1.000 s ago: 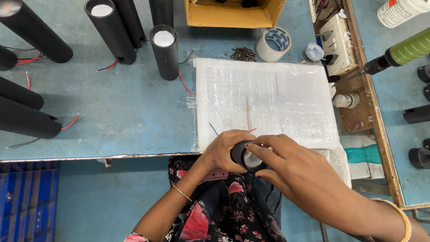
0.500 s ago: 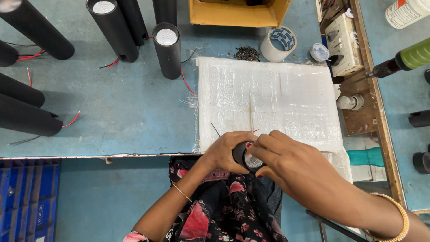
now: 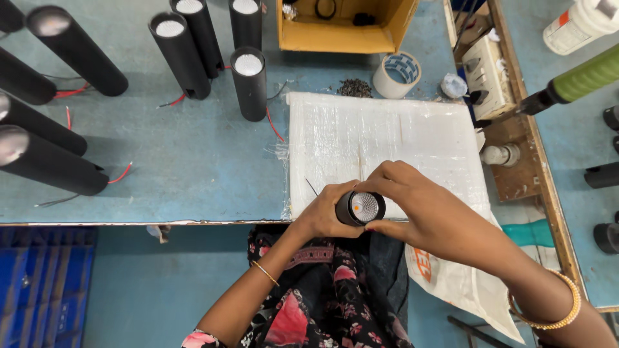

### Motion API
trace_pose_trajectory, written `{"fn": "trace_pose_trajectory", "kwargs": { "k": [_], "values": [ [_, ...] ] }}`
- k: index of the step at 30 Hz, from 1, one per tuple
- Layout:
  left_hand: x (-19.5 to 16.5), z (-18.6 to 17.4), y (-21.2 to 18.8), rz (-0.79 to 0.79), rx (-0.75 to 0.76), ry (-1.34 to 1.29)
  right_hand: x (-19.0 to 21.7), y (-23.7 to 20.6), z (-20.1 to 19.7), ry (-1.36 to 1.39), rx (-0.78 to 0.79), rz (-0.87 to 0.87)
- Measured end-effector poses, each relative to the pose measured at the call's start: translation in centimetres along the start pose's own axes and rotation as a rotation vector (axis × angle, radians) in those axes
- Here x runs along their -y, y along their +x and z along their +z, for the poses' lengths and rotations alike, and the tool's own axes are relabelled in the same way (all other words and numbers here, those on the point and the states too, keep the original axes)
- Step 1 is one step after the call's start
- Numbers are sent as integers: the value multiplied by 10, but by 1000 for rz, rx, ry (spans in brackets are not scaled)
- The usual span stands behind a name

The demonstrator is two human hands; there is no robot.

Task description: The person assembles cylindrical LED light fixtures by inserting LED modules into black housings and securing them with metal rings. She handles multiple units one at a time, placing finished items on the table.

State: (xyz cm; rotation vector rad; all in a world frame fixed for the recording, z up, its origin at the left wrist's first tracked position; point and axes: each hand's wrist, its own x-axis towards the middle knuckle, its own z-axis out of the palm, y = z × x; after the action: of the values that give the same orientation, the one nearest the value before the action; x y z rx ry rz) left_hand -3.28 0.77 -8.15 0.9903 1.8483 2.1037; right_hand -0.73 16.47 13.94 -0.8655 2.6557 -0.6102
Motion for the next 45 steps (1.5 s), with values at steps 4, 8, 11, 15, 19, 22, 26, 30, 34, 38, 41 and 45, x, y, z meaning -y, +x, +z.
{"fn": "trace_pose_trajectory", "kwargs": {
  "k": [4, 8, 11, 15, 19, 22, 26, 30, 34, 38, 41, 45],
  "values": [
    [-1, 0, 2, 63, -5, 44, -3, -4, 0, 52, 17, 27],
    [-2, -1, 1, 44, 7, 25, -6, 0, -2, 46, 31, -23],
    [-3, -1, 3, 41, 10, 22, -10, 0, -2, 46, 46, 16],
    [-6, -2, 3, 90, 10, -4, -11, -6, 5, 9, 21, 10],
    [-7, -4, 5, -28, 22, -88, -13, -6, 1, 12, -24, -23],
    [-7, -3, 5, -24, 34, -10, -12, -3, -7, 40, -15, -57],
    [-7, -3, 5, -5, 23, -12, -5, 1, -7, 74, 51, -2],
    [-7, -3, 6, 15, 28, -14, 0, 3, -9, 60, 63, 45],
    [-9, -3, 6, 25, 27, 7, -2, 5, -11, 6, 91, 5],
    [-10, -4, 5, 3, 32, -22, -7, 9, -12, 50, 120, 5],
    [-6, -4, 3, -10, 50, -6, -9, 9, -10, 84, 123, -37],
    [4, -3, 0, -12, 82, -11, -8, 6, -4, 82, 177, 22]
  ]
}}
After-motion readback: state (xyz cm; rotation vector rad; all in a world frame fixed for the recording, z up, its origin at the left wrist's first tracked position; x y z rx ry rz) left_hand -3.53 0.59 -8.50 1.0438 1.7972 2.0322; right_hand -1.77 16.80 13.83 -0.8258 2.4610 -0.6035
